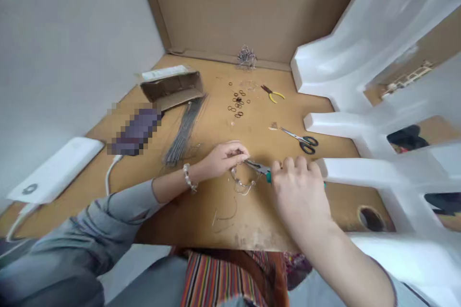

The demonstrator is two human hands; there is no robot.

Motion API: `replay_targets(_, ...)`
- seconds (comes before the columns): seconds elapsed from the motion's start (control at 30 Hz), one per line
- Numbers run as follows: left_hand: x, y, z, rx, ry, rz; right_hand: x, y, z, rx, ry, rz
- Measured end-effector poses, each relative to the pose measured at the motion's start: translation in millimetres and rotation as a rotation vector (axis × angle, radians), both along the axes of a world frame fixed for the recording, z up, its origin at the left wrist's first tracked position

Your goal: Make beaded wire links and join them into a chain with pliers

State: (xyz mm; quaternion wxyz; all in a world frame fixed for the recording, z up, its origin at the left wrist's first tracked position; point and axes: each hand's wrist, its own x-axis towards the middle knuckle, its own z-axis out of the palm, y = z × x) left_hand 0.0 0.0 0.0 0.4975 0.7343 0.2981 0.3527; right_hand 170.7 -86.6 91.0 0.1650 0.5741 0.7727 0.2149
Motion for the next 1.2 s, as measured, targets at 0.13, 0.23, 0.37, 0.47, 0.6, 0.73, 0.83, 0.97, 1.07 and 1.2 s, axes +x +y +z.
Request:
replay_targets(0.13, 0.2, 0.3, -3.7, 0.150, 0.061, 0.022, -9.2, 4.6, 3.0, -0.039, -0.044, -0.010)
replay_targets(0.23, 0.3, 2.3, -6.8, 0.264, 0.069, 0.036, -14.3, 9.5, 6.4, -0.065, -0.077, 0.003)
replay_targets(0.37, 0.0, 4.9, -9.0, 0.204, 0.021, 0.069, -9.7, 14.9, 4.6, -0.068, -0.050, 0.019)
replay_targets(0.47, -0.6, 4.8, -8.6, 0.188, 0.005, 0.097, 0.2, 15.5, -3.4, -0.047, 0.021, 0.018)
replay_targets(0.6, -1.5, 3.1, -6.8, 0.314, 0.033, 0.099, 6.3, 12.9, -12.8, -0.009, 0.053, 0.001)
replay_targets(0.73, -1.3, 0.4, -4.8, 0.433, 0.026, 0.102, 1.4, 8.2, -12.2, -0.002, 0.057, -0.028)
replay_targets(0.83, -0.8, -2.0, -3.7, 0.535, 0.036, 0.094, -2.7, 4.4, -8.8, -0.025, 0.067, -0.041)
replay_targets(0.97, -0.5, -3.6, -3.3, 0.600, 0.029, 0.123, -5.2, -0.6, -6.7, -0.031, 0.066, -0.042)
replay_targets(1.07, -0.5, -3.5, -3.7, 0.572, 0.011, 0.162, -6.2, -4.0, -7.6, 0.013, 0.046, -0.048)
replay_targets(1.2, -0.3, -3.3, -5.5, 0.510, 0.017, 0.194, -7.0, -6.0, -11.2, 0.054, 0.022, -0.029)
